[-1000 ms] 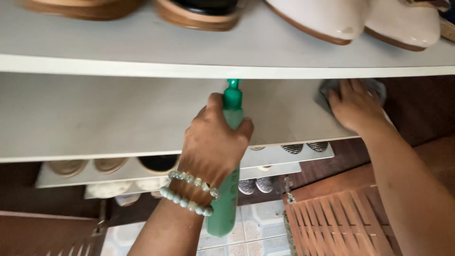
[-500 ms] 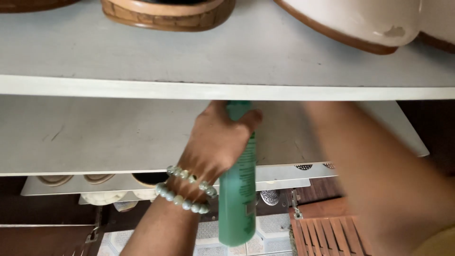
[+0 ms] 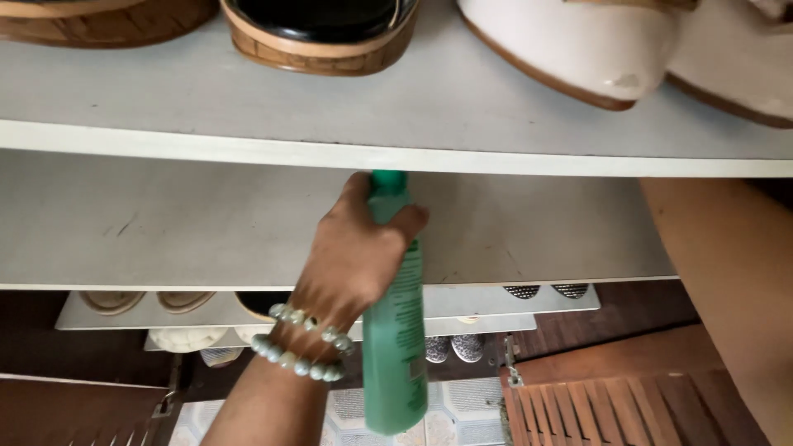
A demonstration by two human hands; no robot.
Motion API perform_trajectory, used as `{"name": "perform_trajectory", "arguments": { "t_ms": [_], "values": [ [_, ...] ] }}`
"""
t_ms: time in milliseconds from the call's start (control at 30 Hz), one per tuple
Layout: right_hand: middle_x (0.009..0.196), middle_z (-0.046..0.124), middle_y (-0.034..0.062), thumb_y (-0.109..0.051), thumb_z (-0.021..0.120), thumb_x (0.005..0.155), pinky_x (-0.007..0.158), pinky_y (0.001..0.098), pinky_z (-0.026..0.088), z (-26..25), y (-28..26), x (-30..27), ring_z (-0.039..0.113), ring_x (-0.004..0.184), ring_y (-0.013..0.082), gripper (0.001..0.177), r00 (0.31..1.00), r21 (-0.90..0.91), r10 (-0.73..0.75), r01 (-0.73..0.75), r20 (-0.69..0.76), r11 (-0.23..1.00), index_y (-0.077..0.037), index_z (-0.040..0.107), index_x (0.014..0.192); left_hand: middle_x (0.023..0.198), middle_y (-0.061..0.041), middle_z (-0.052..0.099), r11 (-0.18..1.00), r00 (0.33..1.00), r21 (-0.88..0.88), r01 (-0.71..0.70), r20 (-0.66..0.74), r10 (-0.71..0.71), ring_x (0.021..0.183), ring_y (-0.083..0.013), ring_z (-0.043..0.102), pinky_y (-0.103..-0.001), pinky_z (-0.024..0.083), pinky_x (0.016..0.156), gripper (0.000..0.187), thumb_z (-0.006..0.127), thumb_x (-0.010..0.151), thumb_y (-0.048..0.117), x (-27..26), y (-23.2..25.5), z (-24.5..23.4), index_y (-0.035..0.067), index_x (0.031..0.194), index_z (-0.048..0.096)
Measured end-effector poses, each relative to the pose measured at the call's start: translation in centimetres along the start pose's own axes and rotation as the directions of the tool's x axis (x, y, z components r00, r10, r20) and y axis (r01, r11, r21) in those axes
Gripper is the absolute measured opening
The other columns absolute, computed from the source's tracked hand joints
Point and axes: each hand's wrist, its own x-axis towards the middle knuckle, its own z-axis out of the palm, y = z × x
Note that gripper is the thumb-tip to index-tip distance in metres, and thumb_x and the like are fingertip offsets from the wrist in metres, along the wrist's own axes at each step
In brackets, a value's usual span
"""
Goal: Cleaning the shelves of a shoe cabinet and wiping individual shoes with a cloth and cleaning spray.
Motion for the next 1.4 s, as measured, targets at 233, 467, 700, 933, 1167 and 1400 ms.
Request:
{"name": "perform_trajectory", "arguments": {
  "t_ms": [233,467,700,933,1167,1400],
  "values": [
    [0.161,0.034,0.0241,-0.04,0.04,0.105,0.113,0.0534,0.03,6.0,8.4,-12.8,0.037,0.142,0.0446,0.06,0.994,-0.077,0.081,-0.075,0.068,0.994,-0.009,0.038,0.156,0.106,-0.022,0.075,0.999,0.998,-0.021,0.039,-0.05,-0.04,0.101,-0.0378,0.074,-0.044,0.055,0.092,0.056,0.068,0.081,0.04,-2.8,-1.5,-2.6,0.007,0.125,0.057],
    [0.162,0.032,0.0241,-0.05,0.036,0.104,0.122,0.0527,0.022,9.0,-3.6,-20.5,0.03,0.15,0.0376,0.07,0.977,-0.106,-0.211,0.211,0.015,0.972,-0.003,0.033,0.157,0.096,-0.023,0.075,0.999,0.962,-0.028,0.046,-0.266,-0.052,0.094,-0.0427,0.073,-0.048,0.055,0.086,0.051,0.068,0.079,0.039,-7.5,-4.8,-8.6,0.007,0.119,0.058],
    [0.164,0.028,0.0196,-0.047,0.046,0.098,0.122,0.0495,0.018,6.6,-33.4,-22.9,0.022,0.153,0.0344,0.072,0.86,0.234,-0.51,0.489,0.032,0.84,-0.004,0.032,0.154,0.095,-0.025,0.074,0.988,0.871,0.006,0.155,-0.472,-0.134,0.095,-0.045,0.071,-0.052,0.054,0.086,0.051,0.069,0.081,0.041,-11.9,-9.7,-20.0,0.008,0.117,0.057],
    [0.157,0.04,0.0194,-0.043,0.055,0.087,0.115,0.0548,0.032,7.4,-52.3,-20.2,0.038,0.144,0.0379,0.073,0.677,0.248,-0.73,0.726,-0.096,0.641,-0.008,0.042,0.15,0.097,-0.028,0.072,0.966,0.753,0.083,0.246,-0.644,-0.136,0.097,-0.0508,0.067,-0.057,0.052,0.088,0.054,0.07,0.081,0.042,-13.4,-12.9,-28.2,0.011,0.122,0.054],
    [0.153,0.044,0.0223,-0.03,0.056,0.087,0.111,0.0592,0.037,10.3,-56.6,-9.0,0.044,0.139,0.0424,0.073,0.779,0.169,-0.624,0.608,0.058,0.775,-0.003,0.039,0.153,0.094,-0.027,0.073,0.978,0.782,-0.022,0.206,-0.598,-0.178,0.094,-0.0491,0.069,-0.056,0.053,0.087,0.052,0.069,0.079,0.042,-10.6,-13.4,-29.5,0.012,0.12,0.056],
    [0.167,0.017,0.019,-0.037,0.048,0.097,0.122,0.0565,0.014,14.3,-54.7,-0.9,0.016,0.152,0.0387,0.081,0.714,0.158,-0.699,0.686,0.045,0.71,-0.002,0.013,0.16,0.092,-0.029,0.073,0.998,0.785,0.001,0.064,-0.618,-0.05,0.092,-0.0492,0.069,-0.055,0.053,0.087,0.049,0.067,0.081,0.038,-5.9,-13.7,-28.2,0.007,0.117,0.057]
  ]
}}
